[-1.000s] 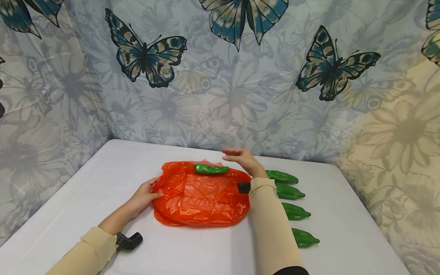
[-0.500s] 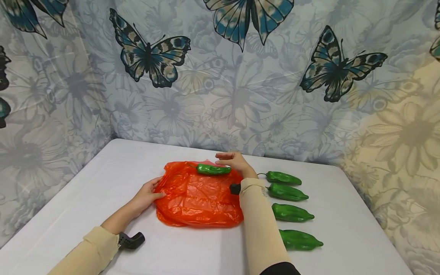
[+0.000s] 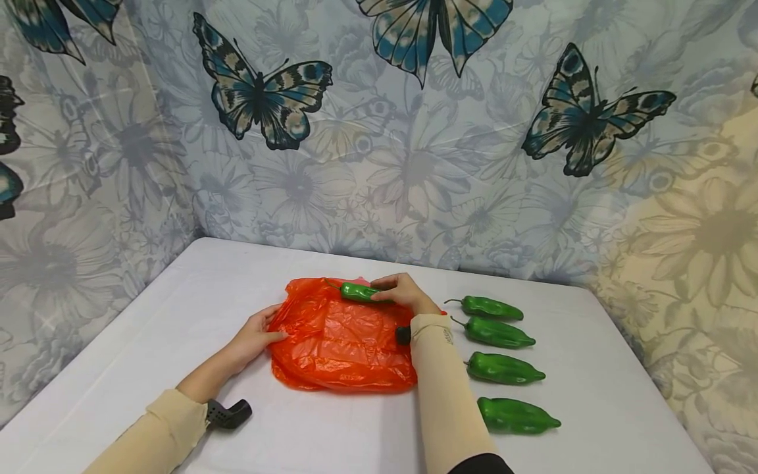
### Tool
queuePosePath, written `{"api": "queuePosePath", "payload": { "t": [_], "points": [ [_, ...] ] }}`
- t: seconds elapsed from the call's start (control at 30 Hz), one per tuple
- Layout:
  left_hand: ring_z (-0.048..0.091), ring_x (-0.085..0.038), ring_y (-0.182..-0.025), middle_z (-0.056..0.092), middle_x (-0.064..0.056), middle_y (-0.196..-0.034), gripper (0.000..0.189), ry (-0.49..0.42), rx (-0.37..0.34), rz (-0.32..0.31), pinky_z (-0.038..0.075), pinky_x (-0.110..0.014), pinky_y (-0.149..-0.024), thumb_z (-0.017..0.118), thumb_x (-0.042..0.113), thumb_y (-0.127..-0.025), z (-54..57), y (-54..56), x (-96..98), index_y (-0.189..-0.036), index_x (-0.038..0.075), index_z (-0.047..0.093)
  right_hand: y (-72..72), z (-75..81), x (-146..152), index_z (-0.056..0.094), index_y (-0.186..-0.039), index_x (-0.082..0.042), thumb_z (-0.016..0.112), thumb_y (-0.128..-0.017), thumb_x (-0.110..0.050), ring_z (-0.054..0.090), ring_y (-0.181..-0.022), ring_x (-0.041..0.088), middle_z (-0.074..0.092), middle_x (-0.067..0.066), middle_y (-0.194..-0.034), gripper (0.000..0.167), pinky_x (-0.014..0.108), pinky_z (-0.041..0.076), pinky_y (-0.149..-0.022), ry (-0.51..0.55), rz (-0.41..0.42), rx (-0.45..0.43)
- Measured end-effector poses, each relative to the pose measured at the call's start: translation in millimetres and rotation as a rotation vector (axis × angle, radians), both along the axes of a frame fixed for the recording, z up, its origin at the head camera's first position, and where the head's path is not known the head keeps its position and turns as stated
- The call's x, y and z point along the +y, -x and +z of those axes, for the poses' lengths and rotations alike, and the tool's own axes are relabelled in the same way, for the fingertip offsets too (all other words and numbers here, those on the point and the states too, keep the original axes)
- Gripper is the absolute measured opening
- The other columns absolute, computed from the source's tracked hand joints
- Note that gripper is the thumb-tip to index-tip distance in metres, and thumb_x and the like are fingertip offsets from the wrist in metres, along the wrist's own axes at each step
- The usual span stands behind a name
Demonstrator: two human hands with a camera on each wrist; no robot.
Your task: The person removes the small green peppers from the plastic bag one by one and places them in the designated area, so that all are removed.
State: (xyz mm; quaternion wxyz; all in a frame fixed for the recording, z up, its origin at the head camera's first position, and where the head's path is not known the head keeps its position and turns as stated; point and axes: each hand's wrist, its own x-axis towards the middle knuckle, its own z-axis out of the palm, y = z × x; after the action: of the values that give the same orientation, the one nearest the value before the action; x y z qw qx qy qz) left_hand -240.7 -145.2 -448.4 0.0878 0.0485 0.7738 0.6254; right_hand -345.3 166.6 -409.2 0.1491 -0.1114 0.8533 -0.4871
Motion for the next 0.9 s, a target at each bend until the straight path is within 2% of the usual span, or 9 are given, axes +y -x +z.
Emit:
{"api": "queuePosePath", "payload": {
  "t": [0.23,0.6,0.9],
  "points": [
    [0.045,-0.034,-0.127,0.040,-0.022,-0.143,0.063,0.000,0.002,0.000,0.044,-0.040,-0.101,0.052,-0.008,-0.084,0.7,0.3,0.4,-0.143,-0.001,0.030,0.5,-4.0,1.0,0.060,-0.123,-0.003,0.069,-0.082,-0.015,0.051,-0.122,0.029,0.058,0.015,-0.128,0.043,0.042,0.040,-0.104,-0.010,-0.002,-0.016],
    [0.045,-0.033,-0.127,0.039,-0.022,-0.144,0.065,-0.033,0.000,-0.001,0.045,-0.038,-0.099,0.053,-0.008,-0.083,-1.1,0.9,0.0,-0.143,-0.001,0.030,0.4,-7.5,-1.1,0.062,-0.122,-0.007,0.072,-0.080,-0.017,0.054,-0.112,0.023,0.059,0.015,-0.128,0.045,0.036,0.046,-0.097,-0.052,-0.031,-0.018],
    [0.044,-0.033,-0.127,0.039,-0.022,-0.144,0.064,-0.010,0.003,-0.002,0.045,-0.038,-0.100,0.053,-0.007,-0.084,-0.6,-0.4,-1.2,-0.143,-0.001,0.030,1.4,-11.4,-4.9,0.061,-0.123,-0.003,0.074,-0.077,-0.010,0.057,-0.109,0.024,0.061,0.017,-0.123,0.048,0.040,0.044,-0.101,-0.057,0.003,0.021]
  ]
}}
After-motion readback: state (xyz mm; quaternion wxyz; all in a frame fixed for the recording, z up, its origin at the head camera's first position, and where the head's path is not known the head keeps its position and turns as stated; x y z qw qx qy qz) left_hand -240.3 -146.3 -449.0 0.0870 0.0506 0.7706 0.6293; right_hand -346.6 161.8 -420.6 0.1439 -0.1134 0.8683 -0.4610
